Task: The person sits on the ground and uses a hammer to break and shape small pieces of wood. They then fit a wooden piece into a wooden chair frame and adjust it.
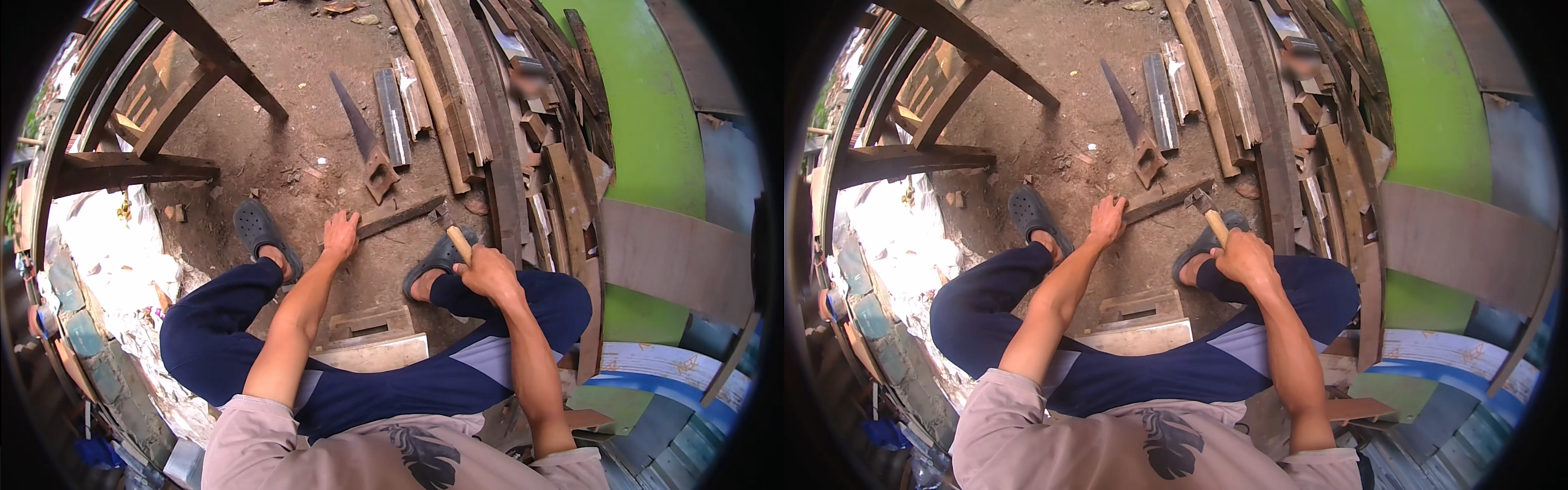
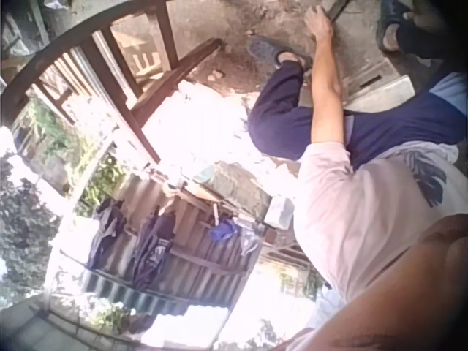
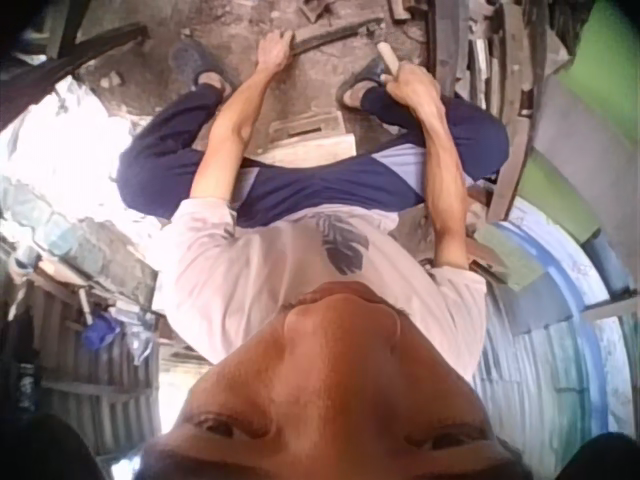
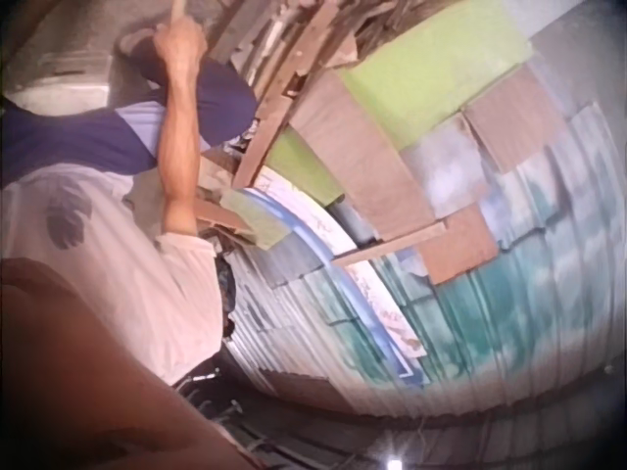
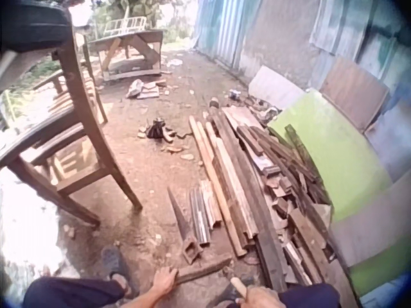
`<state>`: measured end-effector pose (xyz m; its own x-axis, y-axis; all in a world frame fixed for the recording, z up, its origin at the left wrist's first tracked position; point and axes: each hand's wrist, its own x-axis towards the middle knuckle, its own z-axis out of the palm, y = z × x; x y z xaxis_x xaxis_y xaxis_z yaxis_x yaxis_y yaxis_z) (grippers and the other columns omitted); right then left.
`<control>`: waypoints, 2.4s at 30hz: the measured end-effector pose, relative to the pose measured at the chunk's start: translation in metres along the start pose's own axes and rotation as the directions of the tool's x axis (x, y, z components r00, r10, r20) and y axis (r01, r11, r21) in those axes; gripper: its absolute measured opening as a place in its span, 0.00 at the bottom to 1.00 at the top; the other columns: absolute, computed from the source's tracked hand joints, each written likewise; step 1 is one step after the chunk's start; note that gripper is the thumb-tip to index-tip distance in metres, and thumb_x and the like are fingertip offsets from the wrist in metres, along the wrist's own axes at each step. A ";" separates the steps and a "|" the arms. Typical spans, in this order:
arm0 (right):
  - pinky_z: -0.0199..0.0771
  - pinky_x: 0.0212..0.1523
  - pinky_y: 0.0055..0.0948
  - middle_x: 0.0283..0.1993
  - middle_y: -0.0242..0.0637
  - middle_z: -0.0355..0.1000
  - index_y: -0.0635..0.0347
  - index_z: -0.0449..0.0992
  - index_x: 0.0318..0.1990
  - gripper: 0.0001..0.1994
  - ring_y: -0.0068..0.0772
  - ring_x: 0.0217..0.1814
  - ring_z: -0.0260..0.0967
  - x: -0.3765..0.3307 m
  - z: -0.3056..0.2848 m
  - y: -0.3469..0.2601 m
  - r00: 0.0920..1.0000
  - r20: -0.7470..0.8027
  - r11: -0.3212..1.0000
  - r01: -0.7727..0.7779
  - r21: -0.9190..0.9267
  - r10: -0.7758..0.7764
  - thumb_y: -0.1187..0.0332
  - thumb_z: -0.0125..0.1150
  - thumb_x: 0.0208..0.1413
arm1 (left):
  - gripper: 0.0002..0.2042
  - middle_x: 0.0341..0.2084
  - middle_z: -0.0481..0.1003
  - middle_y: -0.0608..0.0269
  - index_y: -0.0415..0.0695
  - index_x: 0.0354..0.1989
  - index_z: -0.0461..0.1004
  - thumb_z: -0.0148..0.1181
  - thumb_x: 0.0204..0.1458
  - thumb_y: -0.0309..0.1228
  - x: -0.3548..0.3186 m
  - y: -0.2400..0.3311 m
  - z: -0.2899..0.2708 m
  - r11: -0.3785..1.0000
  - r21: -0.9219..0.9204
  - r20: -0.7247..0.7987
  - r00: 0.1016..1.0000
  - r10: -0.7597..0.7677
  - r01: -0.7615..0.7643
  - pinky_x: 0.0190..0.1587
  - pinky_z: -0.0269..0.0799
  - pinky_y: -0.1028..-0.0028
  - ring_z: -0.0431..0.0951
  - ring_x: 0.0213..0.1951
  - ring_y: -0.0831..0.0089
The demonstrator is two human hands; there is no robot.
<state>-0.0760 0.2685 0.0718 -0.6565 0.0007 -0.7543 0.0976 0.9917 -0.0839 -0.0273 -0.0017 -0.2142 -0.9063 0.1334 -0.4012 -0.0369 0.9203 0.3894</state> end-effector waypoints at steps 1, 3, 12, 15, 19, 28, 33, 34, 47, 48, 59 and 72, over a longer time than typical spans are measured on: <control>0.73 0.48 0.47 0.39 0.59 0.76 0.70 0.77 0.40 0.21 0.58 0.46 0.74 0.001 0.002 -0.001 1.000 0.001 1.000 0.012 -0.006 -0.012 0.56 0.64 0.52 | 0.23 0.42 0.71 0.51 0.45 0.52 0.66 0.62 0.44 0.26 0.003 -0.001 -0.003 0.998 -0.059 0.028 1.000 0.006 -0.005 0.50 0.67 0.57 0.71 0.49 0.53; 0.73 0.48 0.47 0.39 0.60 0.76 0.70 0.77 0.39 0.21 0.58 0.45 0.75 -0.001 0.001 -0.005 1.000 0.023 1.000 0.013 -0.014 -0.013 0.56 0.64 0.52 | 0.23 0.42 0.71 0.51 0.45 0.52 0.65 0.61 0.45 0.25 -0.004 0.005 -0.004 0.992 -0.126 0.081 0.997 0.001 0.009 0.51 0.67 0.57 0.71 0.49 0.54; 0.73 0.44 0.46 0.34 0.57 0.76 0.72 0.76 0.36 0.22 0.53 0.41 0.77 -0.007 -0.004 0.001 0.997 -0.079 0.999 0.000 0.046 0.004 0.55 0.64 0.52 | 0.25 0.43 0.72 0.51 0.44 0.53 0.62 0.61 0.44 0.23 -0.039 0.017 0.019 0.994 -0.110 -0.011 1.000 -0.021 0.019 0.52 0.68 0.58 0.71 0.50 0.53; 0.73 0.39 0.44 0.26 0.52 0.76 0.71 0.76 0.33 0.21 0.49 0.33 0.77 -0.020 -0.012 0.005 0.994 -0.010 0.966 -0.105 0.237 0.110 0.54 0.64 0.53 | 0.24 0.44 0.72 0.52 0.44 0.52 0.62 0.60 0.44 0.22 -0.043 0.012 0.023 0.992 -0.122 0.056 0.998 -0.036 0.043 0.53 0.67 0.57 0.71 0.51 0.54; 0.72 0.31 0.40 0.19 0.45 0.73 0.70 0.75 0.31 0.21 0.40 0.24 0.75 -0.063 -0.034 0.003 0.989 -0.041 0.971 -0.130 0.201 0.141 0.54 0.62 0.55 | 0.22 0.45 0.72 0.56 0.46 0.50 0.62 0.59 0.46 0.22 -0.048 0.005 0.019 0.999 -0.049 0.143 0.990 -0.002 0.009 0.54 0.64 0.58 0.70 0.52 0.58; 0.73 0.25 0.37 0.20 0.45 0.72 0.72 0.73 0.35 0.22 0.36 0.18 0.73 -0.082 -0.027 -0.019 0.998 0.002 0.943 -0.064 0.326 0.067 0.55 0.63 0.54 | 0.21 0.47 0.72 0.67 0.52 0.58 0.66 0.48 0.54 0.23 -0.047 -0.003 0.032 0.993 0.018 -0.148 0.982 0.120 -0.118 0.54 0.61 0.64 0.69 0.52 0.67; 0.72 0.43 0.46 0.32 0.56 0.75 0.72 0.74 0.39 0.23 0.57 0.40 0.75 -0.049 -0.005 -0.029 0.999 -0.033 1.000 -0.010 -0.012 0.009 0.54 0.63 0.53 | 0.23 0.53 0.70 0.65 0.50 0.58 0.66 0.50 0.52 0.22 -0.049 0.001 0.031 0.995 -0.067 -0.129 0.990 0.065 -0.074 0.58 0.59 0.63 0.67 0.56 0.65; 0.71 0.42 0.46 0.31 0.56 0.75 0.72 0.73 0.38 0.23 0.58 0.39 0.74 -0.045 0.001 -0.028 0.999 -0.050 1.000 0.011 -0.009 -0.012 0.54 0.63 0.52 | 0.23 0.54 0.70 0.65 0.50 0.58 0.66 0.50 0.51 0.21 -0.049 0.002 0.029 0.994 -0.068 -0.137 0.988 0.074 -0.084 0.58 0.59 0.64 0.67 0.57 0.65; 0.72 0.43 0.51 0.33 0.59 0.75 0.70 0.72 0.37 0.20 0.60 0.41 0.74 -0.039 0.001 -0.032 1.000 0.009 0.996 -0.020 0.086 0.019 0.57 0.62 0.54 | 0.21 0.43 0.77 0.56 0.44 0.48 0.75 0.56 0.54 0.47 -0.013 0.021 0.001 0.865 -0.470 -0.077 0.968 -0.239 0.176 0.54 0.63 0.62 0.73 0.50 0.58; 0.72 0.42 0.51 0.32 0.59 0.75 0.70 0.72 0.37 0.20 0.60 0.40 0.74 -0.039 0.003 -0.029 1.000 -0.010 0.994 -0.014 0.105 0.015 0.57 0.61 0.54 | 0.20 0.41 0.78 0.55 0.44 0.46 0.76 0.54 0.55 0.46 0.000 0.029 -0.005 0.820 -0.531 -0.059 0.955 -0.290 0.216 0.53 0.64 0.61 0.74 0.49 0.57; 0.75 0.39 0.49 0.29 0.58 0.75 0.73 0.70 0.39 0.20 0.59 0.35 0.76 -0.039 -0.015 -0.022 1.000 0.010 0.974 -0.002 0.225 0.000 0.58 0.59 0.57 | 0.31 0.52 0.69 0.42 0.36 0.55 0.65 0.64 0.48 0.47 0.195 0.084 -0.057 0.928 -0.321 -0.155 0.956 -0.248 0.188 0.57 0.66 0.58 0.69 0.54 0.48; 0.73 0.31 0.52 0.23 0.54 0.73 0.66 0.66 0.33 0.17 0.60 0.28 0.74 -0.036 -0.025 -0.029 0.999 -0.036 0.936 0.016 0.351 -0.003 0.58 0.60 0.56 | 0.48 0.51 0.64 0.34 0.43 0.60 0.47 0.74 0.39 0.51 0.263 0.114 -0.092 0.875 -0.248 0.048 0.908 -0.417 0.415 0.53 0.70 0.51 0.69 0.54 0.40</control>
<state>-0.0736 0.2431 0.1177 -0.6834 0.0022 -0.7301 0.3434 0.8834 -0.3188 -0.3080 0.1040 -0.1993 -0.7869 -0.2452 -0.5663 -0.5133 0.7694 0.3801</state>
